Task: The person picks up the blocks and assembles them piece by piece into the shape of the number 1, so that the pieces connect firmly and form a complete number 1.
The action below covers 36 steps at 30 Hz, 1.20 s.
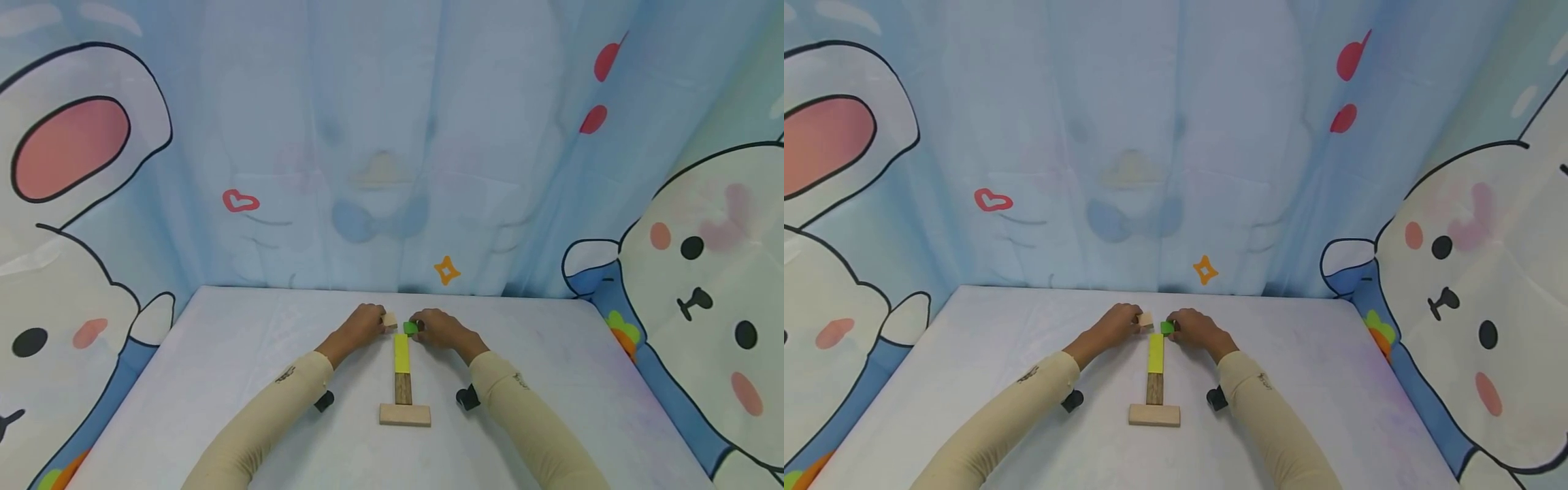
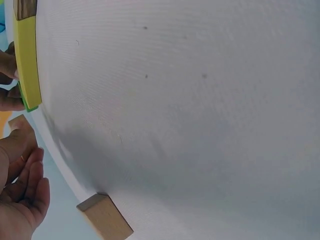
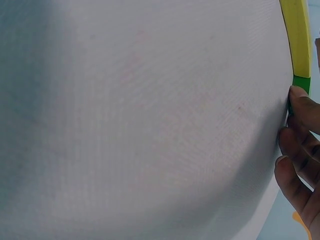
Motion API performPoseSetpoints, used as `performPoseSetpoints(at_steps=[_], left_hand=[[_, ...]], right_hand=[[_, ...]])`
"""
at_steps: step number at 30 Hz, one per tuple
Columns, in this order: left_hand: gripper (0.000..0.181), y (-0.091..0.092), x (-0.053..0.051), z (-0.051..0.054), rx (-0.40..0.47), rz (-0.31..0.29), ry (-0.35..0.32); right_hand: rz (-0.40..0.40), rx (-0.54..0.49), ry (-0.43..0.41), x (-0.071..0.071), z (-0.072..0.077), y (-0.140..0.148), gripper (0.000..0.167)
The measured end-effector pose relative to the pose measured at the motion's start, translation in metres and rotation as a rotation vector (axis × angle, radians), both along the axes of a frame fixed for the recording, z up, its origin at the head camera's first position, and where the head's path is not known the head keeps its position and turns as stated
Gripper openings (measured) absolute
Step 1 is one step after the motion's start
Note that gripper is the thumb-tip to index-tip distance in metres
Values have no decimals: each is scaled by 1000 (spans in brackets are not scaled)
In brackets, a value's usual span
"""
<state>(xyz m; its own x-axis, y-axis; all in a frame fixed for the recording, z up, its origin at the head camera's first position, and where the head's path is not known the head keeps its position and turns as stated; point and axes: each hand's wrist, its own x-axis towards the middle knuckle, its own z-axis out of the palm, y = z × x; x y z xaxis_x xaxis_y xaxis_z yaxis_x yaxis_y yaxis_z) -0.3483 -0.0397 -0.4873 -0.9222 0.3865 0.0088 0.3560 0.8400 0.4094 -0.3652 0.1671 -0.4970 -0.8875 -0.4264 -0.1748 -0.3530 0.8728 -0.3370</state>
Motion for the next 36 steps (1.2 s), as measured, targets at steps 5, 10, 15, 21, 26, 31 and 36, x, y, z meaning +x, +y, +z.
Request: performPoseSetpoints(at_steps=[5,10,15,21,26,31,36], left_hand=[[34,2,-3,-2,6,-9,-15],[33,4,-3,-3,27,-11,-29],[33,5,-2,-4,35,-17,-37],[34,6,-3,-5,48,-23,-53],[34,7,-3,-4,49,-27,-58],[35,8,-2,-3,44,-27,-73],[34,8,-2,-6,43,-41,-66]], right_hand=[[1,-5,-3,0,1,0,37],[-6,-1,-12,0,-1,0,37],[-3,1,-5,0,-1,0,37],[-5,1,-12,1,2,0,37],[-5,4,-9,2,3,0,38],[0,-3,-9,2,3,0,38],[-8,1,-7,2,1,-1,38]])
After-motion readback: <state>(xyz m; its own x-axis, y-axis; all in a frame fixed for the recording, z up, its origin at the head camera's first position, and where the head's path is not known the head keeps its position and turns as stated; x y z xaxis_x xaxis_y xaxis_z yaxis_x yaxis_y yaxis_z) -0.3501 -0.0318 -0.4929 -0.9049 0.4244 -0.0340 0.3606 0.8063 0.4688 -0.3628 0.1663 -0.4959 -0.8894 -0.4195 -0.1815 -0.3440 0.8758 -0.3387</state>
